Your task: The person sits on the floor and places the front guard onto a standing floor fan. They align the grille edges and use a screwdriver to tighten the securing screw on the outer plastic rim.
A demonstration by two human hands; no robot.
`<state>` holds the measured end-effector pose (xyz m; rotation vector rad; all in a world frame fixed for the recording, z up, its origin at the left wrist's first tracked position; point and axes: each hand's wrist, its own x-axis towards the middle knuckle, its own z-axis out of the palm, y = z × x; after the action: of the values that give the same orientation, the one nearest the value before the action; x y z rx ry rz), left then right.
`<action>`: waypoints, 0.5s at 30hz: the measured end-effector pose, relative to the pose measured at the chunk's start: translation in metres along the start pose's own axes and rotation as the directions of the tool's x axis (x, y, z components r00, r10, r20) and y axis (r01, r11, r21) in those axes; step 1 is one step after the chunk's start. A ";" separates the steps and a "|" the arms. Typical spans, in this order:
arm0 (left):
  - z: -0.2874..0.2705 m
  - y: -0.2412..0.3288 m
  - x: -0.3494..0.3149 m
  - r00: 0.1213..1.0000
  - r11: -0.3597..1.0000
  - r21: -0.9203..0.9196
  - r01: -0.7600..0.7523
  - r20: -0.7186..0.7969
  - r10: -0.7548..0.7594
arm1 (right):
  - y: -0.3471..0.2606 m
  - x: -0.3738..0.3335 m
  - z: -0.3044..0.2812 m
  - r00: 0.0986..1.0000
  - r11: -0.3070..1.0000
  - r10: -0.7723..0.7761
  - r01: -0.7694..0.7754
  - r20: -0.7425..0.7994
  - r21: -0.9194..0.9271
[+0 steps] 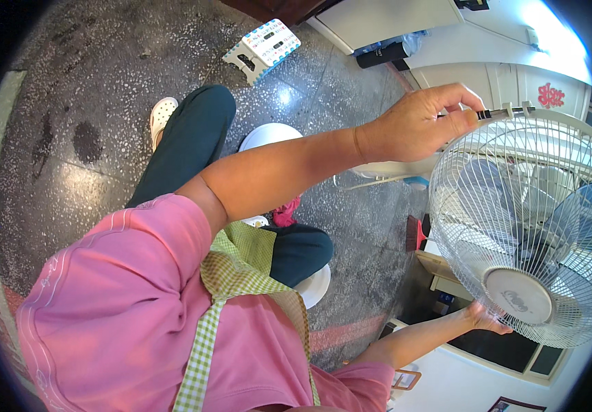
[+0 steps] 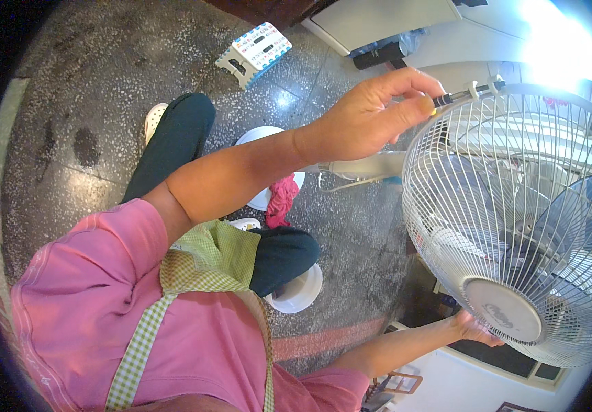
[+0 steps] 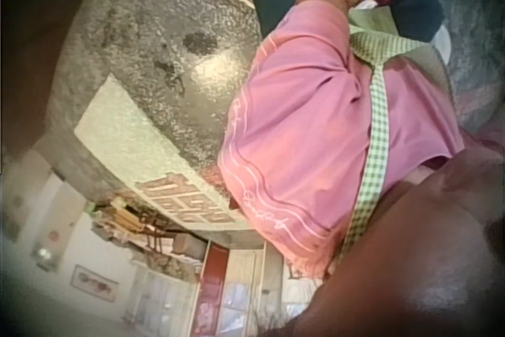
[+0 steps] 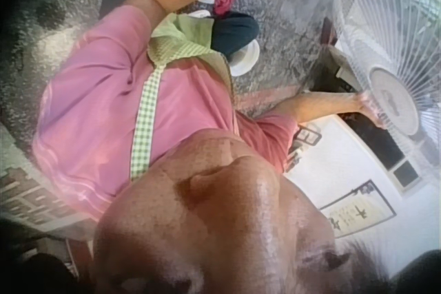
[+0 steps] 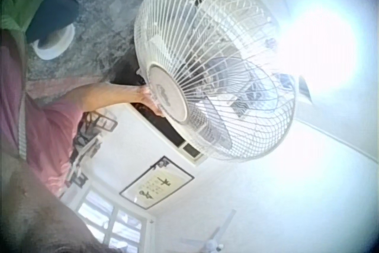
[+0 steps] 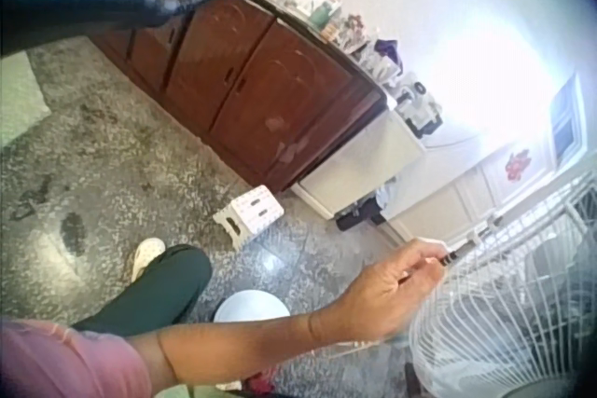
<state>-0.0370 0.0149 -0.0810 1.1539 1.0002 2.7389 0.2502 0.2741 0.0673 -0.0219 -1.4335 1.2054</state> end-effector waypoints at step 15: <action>0.004 -0.012 0.002 0.978 0.988 0.012 -0.152 -0.146 0.152 | 0.001 -0.012 0.006 0.995 0.999 0.025 -0.022 -0.097 0.029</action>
<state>-0.0388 0.0277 -0.0842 1.0861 0.9649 2.9812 0.2489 0.2634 0.0601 -0.0771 -1.3344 1.2271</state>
